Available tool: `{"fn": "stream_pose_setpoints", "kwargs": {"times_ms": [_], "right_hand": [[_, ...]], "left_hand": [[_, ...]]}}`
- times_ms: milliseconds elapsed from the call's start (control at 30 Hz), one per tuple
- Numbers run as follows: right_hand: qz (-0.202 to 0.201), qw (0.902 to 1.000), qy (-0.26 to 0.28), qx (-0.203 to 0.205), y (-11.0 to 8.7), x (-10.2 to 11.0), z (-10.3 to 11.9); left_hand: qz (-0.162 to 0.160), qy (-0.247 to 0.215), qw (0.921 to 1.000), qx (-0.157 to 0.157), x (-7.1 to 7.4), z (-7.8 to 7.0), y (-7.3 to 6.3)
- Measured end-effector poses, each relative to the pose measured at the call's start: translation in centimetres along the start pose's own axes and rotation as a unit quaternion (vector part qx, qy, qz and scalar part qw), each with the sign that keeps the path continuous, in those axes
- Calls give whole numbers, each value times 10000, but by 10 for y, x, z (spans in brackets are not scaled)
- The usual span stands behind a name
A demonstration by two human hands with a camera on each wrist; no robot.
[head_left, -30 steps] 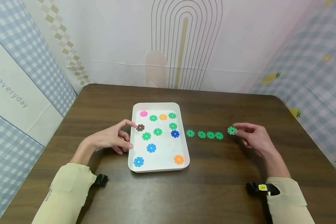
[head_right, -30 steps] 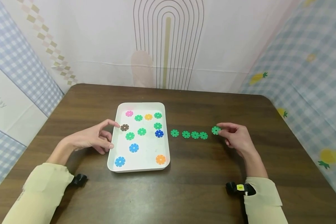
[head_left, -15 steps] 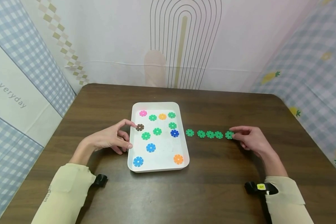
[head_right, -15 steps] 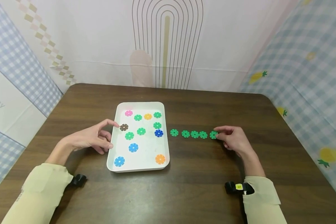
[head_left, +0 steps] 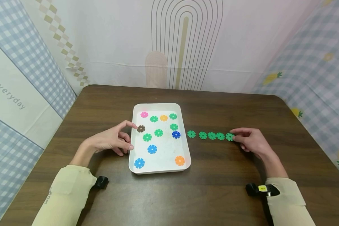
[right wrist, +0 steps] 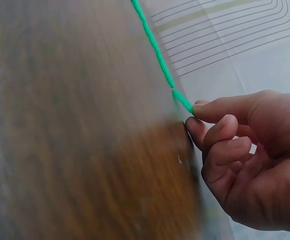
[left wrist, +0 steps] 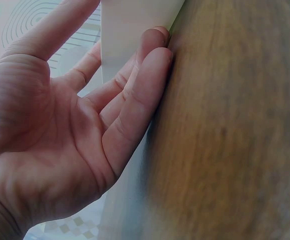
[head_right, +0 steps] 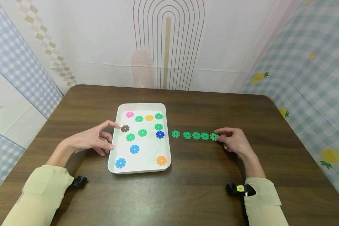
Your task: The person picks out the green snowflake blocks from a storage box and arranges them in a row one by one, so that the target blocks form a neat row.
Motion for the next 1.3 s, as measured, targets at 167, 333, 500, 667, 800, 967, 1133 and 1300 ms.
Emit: {"fn": "stream_pose_setpoints", "kwargs": {"times_ms": [167, 333, 500, 667, 800, 967, 1133, 1300], "right_hand": [[-28, 10000, -10, -28, 1, -1, -1], [-68, 10000, -50, -48, 2, -1, -2], [-133, 9998, -136, -51, 3, -1, -3], [-147, 9998, -138, -46, 3, 0, -3], [-141, 9998, -159, -55, 3, 1, -4], [-325, 9994, -91, 29, 0, 6, 4], [-561, 9978, -64, 361, -10, 9, 28], [-479, 9953, -315, 783, -19, 2, 67]], "left_hand": [[1, -10, 10000, -12, 0, 0, 0], [-4, -14, 10000, 5, 0, 0, 0], [11, 3, 10000, 20, 0, 0, 0], [8, 26, 10000, 32, 0, 0, 0], [9, 10, 10000, 40, 0, 0, 0], [3, -20, 10000, 16, 0, 0, -1], [11, 1, 10000, 0, 0, 0, -1], [25, 24, 10000, -2, -1, -2, 0]]}}
Point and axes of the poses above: each hand's wrist, its own y-axis towards the middle knuckle, its own x-axis out of the back of the hand, z = x × y, the point moved 6 cm from there along y, towards the middle knuckle, and after that the axes turned 6 degrees about -x, right-handed, at the moved point
